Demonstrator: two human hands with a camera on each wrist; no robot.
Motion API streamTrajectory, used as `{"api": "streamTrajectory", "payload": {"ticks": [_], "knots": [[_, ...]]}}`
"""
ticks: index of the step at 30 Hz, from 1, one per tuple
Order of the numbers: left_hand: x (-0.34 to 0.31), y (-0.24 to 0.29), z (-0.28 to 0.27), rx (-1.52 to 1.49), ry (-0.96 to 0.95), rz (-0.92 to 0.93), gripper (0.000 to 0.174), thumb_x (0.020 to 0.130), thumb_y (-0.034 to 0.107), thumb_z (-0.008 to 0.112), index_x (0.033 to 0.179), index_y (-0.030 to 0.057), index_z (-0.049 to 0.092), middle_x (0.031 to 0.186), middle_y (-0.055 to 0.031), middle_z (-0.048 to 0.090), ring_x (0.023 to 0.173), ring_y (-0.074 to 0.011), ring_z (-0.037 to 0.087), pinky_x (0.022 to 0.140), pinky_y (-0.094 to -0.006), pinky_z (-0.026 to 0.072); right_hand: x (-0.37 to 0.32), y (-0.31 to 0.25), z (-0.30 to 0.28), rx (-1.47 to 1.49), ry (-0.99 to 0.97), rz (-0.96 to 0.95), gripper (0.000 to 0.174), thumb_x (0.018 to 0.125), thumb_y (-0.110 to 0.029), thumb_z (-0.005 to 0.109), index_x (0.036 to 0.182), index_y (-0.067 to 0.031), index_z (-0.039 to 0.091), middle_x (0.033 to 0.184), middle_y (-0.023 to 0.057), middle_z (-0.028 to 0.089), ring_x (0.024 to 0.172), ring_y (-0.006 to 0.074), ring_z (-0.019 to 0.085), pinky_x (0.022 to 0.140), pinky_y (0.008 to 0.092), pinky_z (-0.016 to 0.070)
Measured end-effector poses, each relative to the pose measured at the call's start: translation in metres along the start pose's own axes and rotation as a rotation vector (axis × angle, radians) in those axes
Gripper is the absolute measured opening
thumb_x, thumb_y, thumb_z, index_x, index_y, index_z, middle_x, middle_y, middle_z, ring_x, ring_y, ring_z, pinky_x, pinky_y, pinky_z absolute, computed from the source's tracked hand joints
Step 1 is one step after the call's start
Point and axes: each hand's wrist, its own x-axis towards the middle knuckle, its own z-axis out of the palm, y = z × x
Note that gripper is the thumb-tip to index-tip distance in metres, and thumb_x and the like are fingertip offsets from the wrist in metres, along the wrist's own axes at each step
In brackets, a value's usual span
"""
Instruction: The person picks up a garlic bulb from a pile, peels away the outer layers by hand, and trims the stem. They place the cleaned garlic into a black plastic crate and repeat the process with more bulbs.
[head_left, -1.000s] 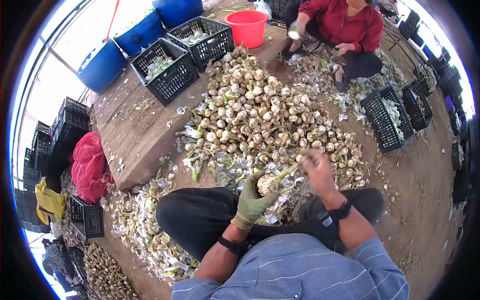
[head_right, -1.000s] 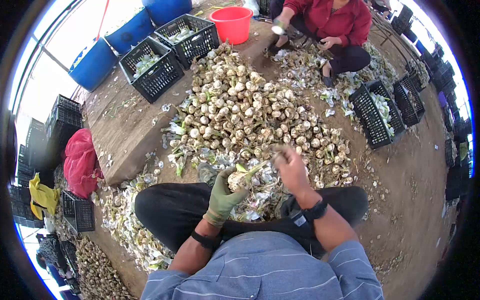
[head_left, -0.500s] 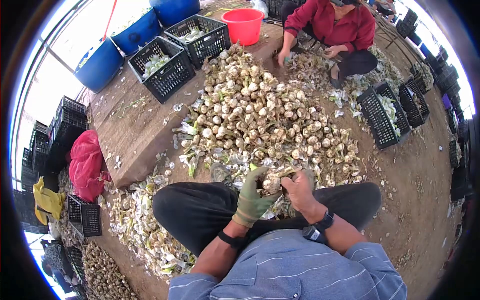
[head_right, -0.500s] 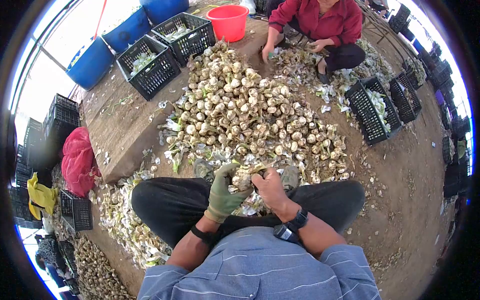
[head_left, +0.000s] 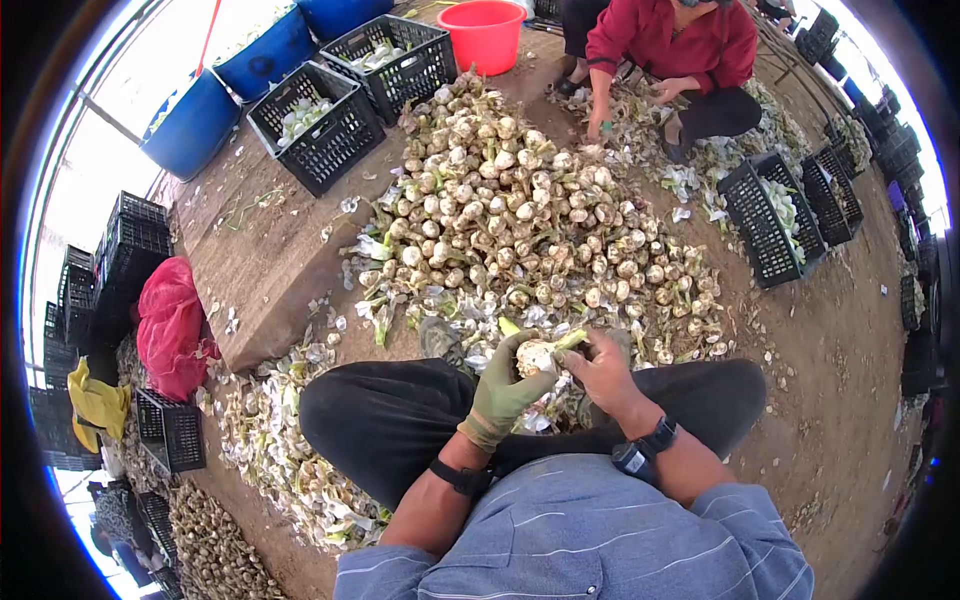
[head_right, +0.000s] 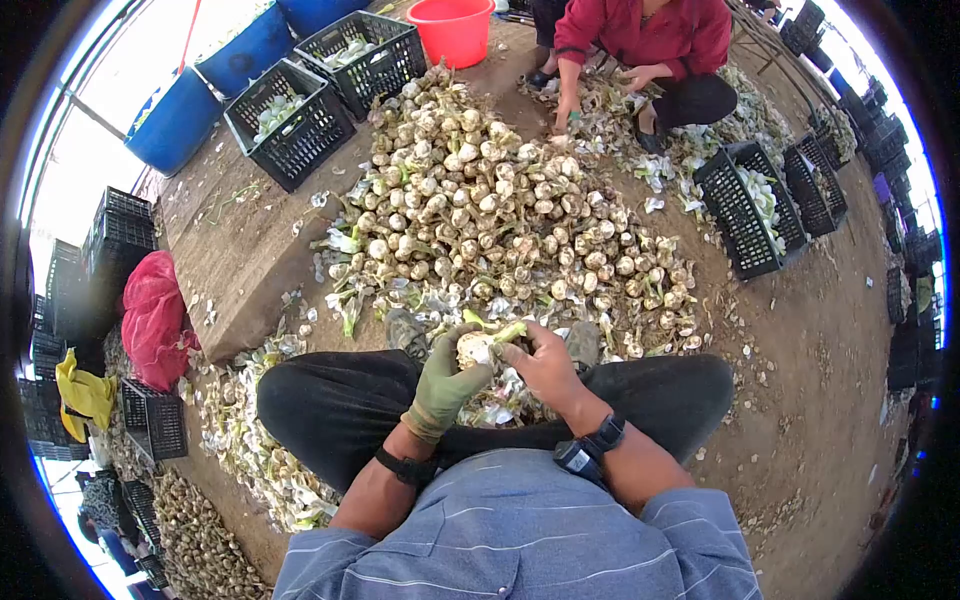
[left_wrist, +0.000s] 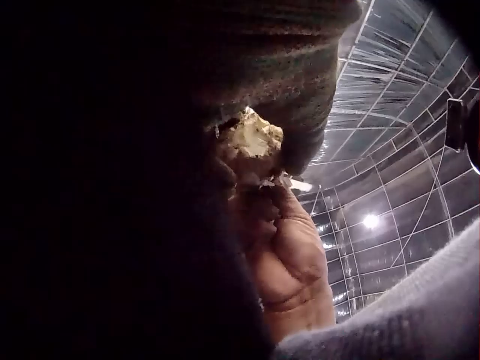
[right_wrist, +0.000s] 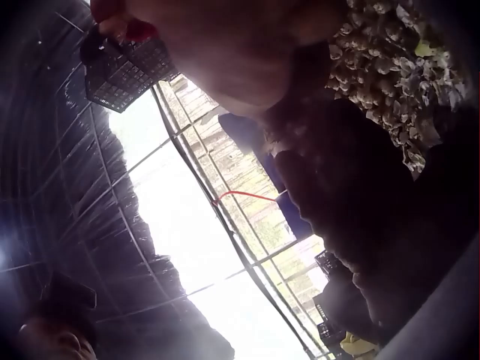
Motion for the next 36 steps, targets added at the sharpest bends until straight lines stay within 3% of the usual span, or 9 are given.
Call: {"api": "streamTrajectory", "payload": {"ticks": [9,14,17,20,23,30,33,35,36], "knots": [[0.011,-0.025,-0.006,0.334,0.079,0.373,0.06,0.081,0.006,0.072,0.133,-0.0038,0.043,0.112,-0.0079,0.06,0.1,-0.0121,0.059,0.083,-0.0269,0.0524,-0.001,0.002,0.013,0.119,0.091,0.151,0.028,0.091,-0.005,0.058,0.117,0.0021,0.06,0.095,-0.0002,0.063,0.082,0.0067,0.054,0.073,0.0238,0.0475],[0.002,-0.009,-0.013,-0.259,-0.054,-0.1,0.049,0.088,0.021,0.061,0.13,-0.001,0.049,0.109,-0.0072,0.061,0.093,-0.0146,0.061,0.073,-0.0298,0.0534,0.0,-0.019,-0.007,0.029,-0.096,0.259,0.028,0.089,-0.002,0.058,0.117,-0.0004,0.061,0.093,-0.0023,0.061,0.079,0.0061,0.053,0.07,0.0236,0.0468],[0.002,-0.011,-0.014,-0.395,-0.061,-0.193,0.046,0.089,0.021,0.058,0.13,0.003,0.049,0.107,-0.0066,0.062,0.088,-0.0156,0.061,0.069,-0.0295,0.053,0.0,-0.01,-0.01,-0.022,-0.078,0.167,0.032,0.088,-0.006,0.066,0.119,-0.002,0.06,0.091,-0.001,0.064,0.077,0.0042,0.056,0.066,0.0209,0.0456],[0.003,-0.009,-0.013,-0.398,-0.081,-0.159,0.05,0.088,0.019,0.059,0.133,0.0016,0.047,0.106,-0.007,0.061,0.087,-0.0153,0.061,0.068,-0.029,0.0521,-0.002,-0.016,0.0,-0.352,0.016,-0.179,0.031,0.087,-0.009,0.072,0.116,-0.0024,0.062,0.092,0.0006,0.066,0.083,0.0077,0.058,0.072,0.0258,0.0478],[0.003,-0.009,-0.006,-0.336,-0.051,-0.089,0.056,0.087,0.018,0.062,0.137,-0.0008,0.043,0.105,-0.0079,0.061,0.084,-0.0149,0.061,0.067,-0.0283,0.051,-0.002,-0.017,-0.001,-0.251,-0.034,-0.039,0.033,0.088,-0.016,0.075,0.113,0.0009,0.062,0.099,0.0065,0.064,0.091,0.0146,0.059,0.08,0.0314,0.0492],[-0.003,-0.01,-0.018,-0.243,-0.07,-0.106,0.067,0.086,0.023,0.065,0.139,-0.0059,0.039,0.103,-0.0114,0.065,0.089,-0.0153,0.065,0.072,-0.0279,0.053,0.011,-0.02,-0.025,-0.467,-0.27,-0.443,0.016,0.089,-0.012,0.071,0.1,-0.0017,0.064,0.097,0.0084,0.067,0.088,0.0178,0.063,0.079,0.0327,0.0504],[-0.001,-0.011,-0.023,-0.291,-0.194,-0.1,0.061,0.086,0.021,0.063,0.137,-0.0075,0.044,0.109,-0.0126,0.066,0.093,-0.0141,0.065,0.076,-0.0262,0.0529,0.008,-0.025,-0.036,-0.359,0.013,-0.088,0.012,0.091,-0.011,0.068,0.099,-0.003,0.064,0.094,0.0063,0.068,0.084,0.0147,0.064,0.076,0.0307,0.0512],[0.001,-0.013,-0.028,0.294,-0.222,0.19,0.056,0.084,0.015,0.056,0.135,-0.0061,0.049,0.113,-0.0094,0.066,0.094,-0.0115,0.065,0.077,-0.0237,0.0516,0.012,-0.023,-0.047,-0.223,0.107,-0.136,0.016,0.092,-0.01,0.067,0.106,-0.0031,0.063,0.092,0.0045,0.069,0.08,0.0144,0.065,0.073,0.0292,0.0525],[-0.004,-0.011,-0.022,0.015,-0.186,0.01,0.055,0.084,0.015,0.055,0.136,-0.0053,0.049,0.113,-0.008,0.066,0.093,-0.0111,0.064,0.076,-0.0232,0.0513,0.013,-0.025,-0.049,-0.141,0.154,-0.128,0.018,0.093,-0.009,0.067,0.109,-0.0027,0.062,0.093,0.0045,0.069,0.082,0.0145,0.066,0.073,0.0291,0.0526]]}}
